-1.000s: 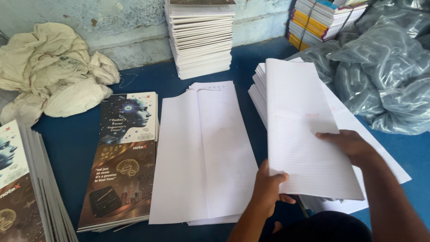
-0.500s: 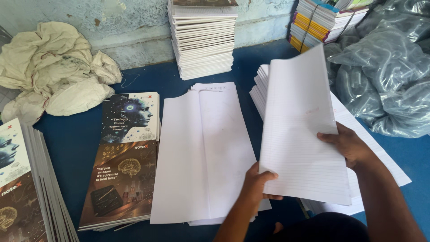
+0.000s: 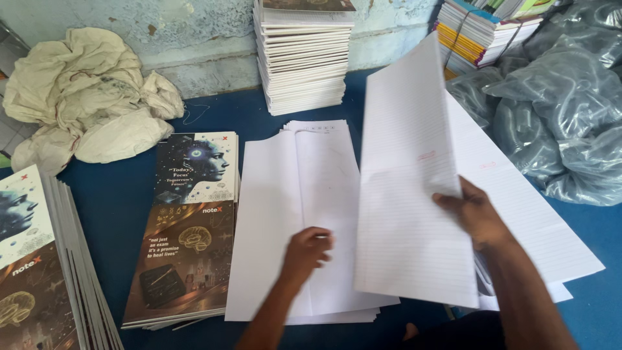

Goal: The person assembles notebooks by placing printed covers over stacks of blank paper. They repeatedly pick up a cover, align it with a stack of paper, and place it on top, then move the completed unit to a separate pile.

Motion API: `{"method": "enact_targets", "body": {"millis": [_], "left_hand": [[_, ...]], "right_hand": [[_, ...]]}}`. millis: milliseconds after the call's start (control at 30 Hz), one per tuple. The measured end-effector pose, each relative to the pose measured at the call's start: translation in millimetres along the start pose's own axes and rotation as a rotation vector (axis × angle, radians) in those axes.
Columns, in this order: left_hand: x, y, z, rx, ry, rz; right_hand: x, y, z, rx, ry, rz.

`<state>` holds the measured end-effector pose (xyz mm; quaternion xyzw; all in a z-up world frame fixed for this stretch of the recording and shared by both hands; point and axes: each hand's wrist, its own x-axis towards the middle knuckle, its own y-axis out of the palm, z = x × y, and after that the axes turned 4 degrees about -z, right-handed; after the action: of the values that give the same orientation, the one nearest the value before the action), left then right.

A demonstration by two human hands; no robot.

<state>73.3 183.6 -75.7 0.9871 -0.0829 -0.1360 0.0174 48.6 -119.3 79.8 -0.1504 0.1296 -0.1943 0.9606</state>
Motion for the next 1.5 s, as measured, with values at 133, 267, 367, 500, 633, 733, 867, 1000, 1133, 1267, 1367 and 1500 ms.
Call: {"method": "enact_targets", "body": {"millis": [133,267,367,500,633,733,867,1000,1133,1267,1367,1500], "left_hand": [[7,-67,11,0.644,0.296,-0.317],[-16,-118,12,0.973,0.053,-0.469],[-27,-127,10,1.191,0.017,-0.571],[-36,-125,12,1.258,-0.098,-0.62],[-38,-124,18,1.25,-0.138,-0.669],[-39,-131,25,1.148,-0.135,-0.676],[-33,-136,36,1.003,-0.101,-0.691],[-30,-143,43,0.905,-0.099,-0.684],[-28,-148,41,0.665,-0.104,-0.665],[-28,-148,29,0.503,-0.032,-0.596],[-31,-147,18,0.437,-0.068,-0.533],[-32,-141,11,0.32,0.043,-0.428]], "right_hand": [[-7,30,0,-0.025,0.056,0.013],[-8,57,-2,-0.064,0.115,0.053],[-5,77,-10,-0.117,0.121,0.061],[0,97,-25,-0.037,0.11,0.124],[6,106,-38,-0.037,0.068,0.144],[8,115,-48,-0.045,0.079,0.153],[12,124,-60,0.001,0.014,0.176],[20,127,-69,-0.008,0.001,0.206],[28,131,-76,-0.02,0.031,0.234],[33,134,-78,-0.004,0.008,0.246],[32,135,-78,-0.032,0.043,0.229],[32,136,-76,-0.071,0.082,0.209]]}}
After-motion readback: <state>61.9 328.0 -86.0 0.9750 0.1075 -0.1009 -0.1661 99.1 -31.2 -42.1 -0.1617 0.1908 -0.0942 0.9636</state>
